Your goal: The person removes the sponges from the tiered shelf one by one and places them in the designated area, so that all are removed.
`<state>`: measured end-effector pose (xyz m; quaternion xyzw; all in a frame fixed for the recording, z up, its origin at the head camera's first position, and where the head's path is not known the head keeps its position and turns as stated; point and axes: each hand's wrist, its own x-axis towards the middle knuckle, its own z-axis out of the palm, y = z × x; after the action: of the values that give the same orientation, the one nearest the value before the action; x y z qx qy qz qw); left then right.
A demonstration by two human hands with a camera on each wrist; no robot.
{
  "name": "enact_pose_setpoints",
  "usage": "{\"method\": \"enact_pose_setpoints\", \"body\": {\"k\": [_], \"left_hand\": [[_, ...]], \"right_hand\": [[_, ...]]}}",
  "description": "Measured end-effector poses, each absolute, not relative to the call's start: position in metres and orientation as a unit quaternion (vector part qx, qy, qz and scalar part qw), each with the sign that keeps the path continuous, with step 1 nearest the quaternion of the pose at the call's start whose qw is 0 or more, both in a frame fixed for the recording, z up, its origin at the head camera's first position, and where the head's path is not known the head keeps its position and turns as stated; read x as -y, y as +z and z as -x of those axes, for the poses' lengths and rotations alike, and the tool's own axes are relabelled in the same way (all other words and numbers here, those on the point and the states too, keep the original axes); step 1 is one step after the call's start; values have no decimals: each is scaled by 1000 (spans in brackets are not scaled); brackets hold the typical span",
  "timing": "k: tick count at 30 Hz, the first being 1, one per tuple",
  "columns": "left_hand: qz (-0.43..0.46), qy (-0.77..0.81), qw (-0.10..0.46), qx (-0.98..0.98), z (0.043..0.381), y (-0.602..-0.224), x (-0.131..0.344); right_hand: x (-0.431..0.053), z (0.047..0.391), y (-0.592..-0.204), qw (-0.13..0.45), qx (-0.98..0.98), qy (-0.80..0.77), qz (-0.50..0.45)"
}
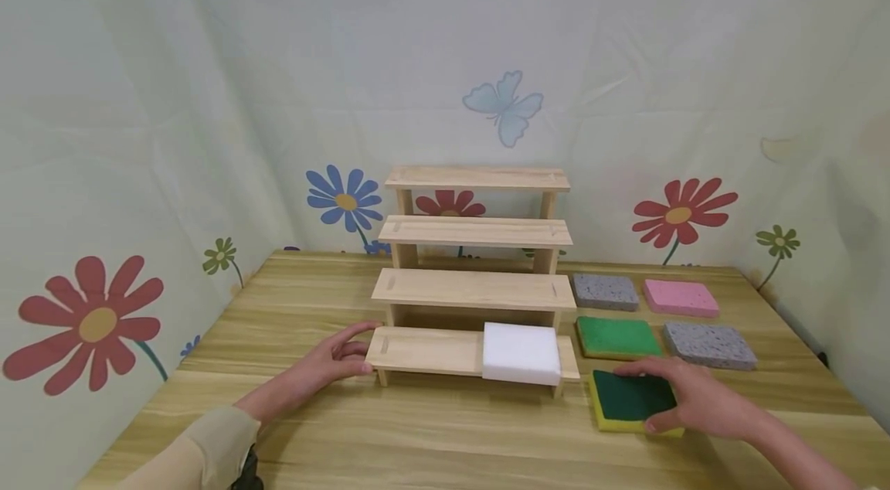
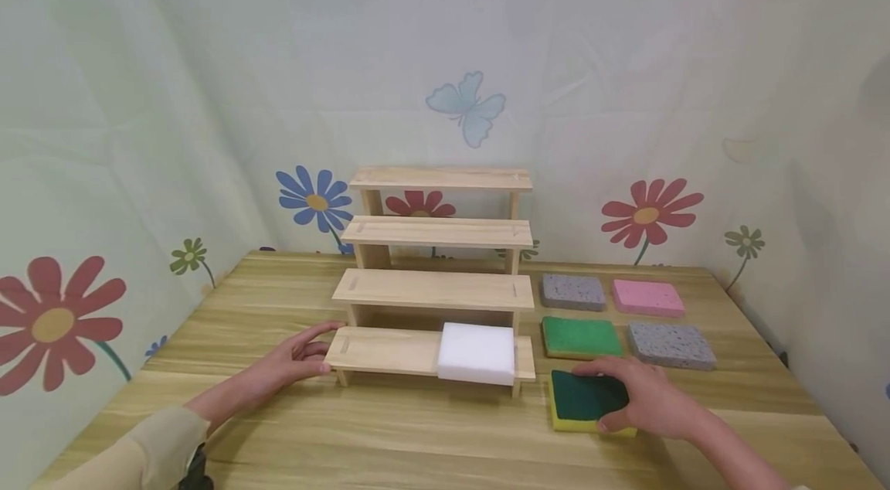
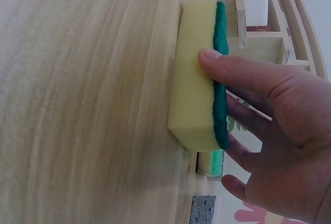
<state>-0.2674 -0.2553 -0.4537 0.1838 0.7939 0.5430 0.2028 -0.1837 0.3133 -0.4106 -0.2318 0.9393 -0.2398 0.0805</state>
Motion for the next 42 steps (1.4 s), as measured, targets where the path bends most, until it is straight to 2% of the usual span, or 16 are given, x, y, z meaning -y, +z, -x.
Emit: {"method": "enact_pose_setpoints", "body": {"k": [14, 34, 42], "left_hand": [[-186, 556, 206, -783, 265, -456, 257], [-183, 545, 197, -794, 266, -454, 254], [-183, 552, 209, -786, 265, -451, 254]], "right_hand": [[-310, 184, -399, 92, -949, -212, 213], [-265, 185, -355, 11, -945, -207, 251], [-238, 191, -350, 8, -935, -240, 260]]}}
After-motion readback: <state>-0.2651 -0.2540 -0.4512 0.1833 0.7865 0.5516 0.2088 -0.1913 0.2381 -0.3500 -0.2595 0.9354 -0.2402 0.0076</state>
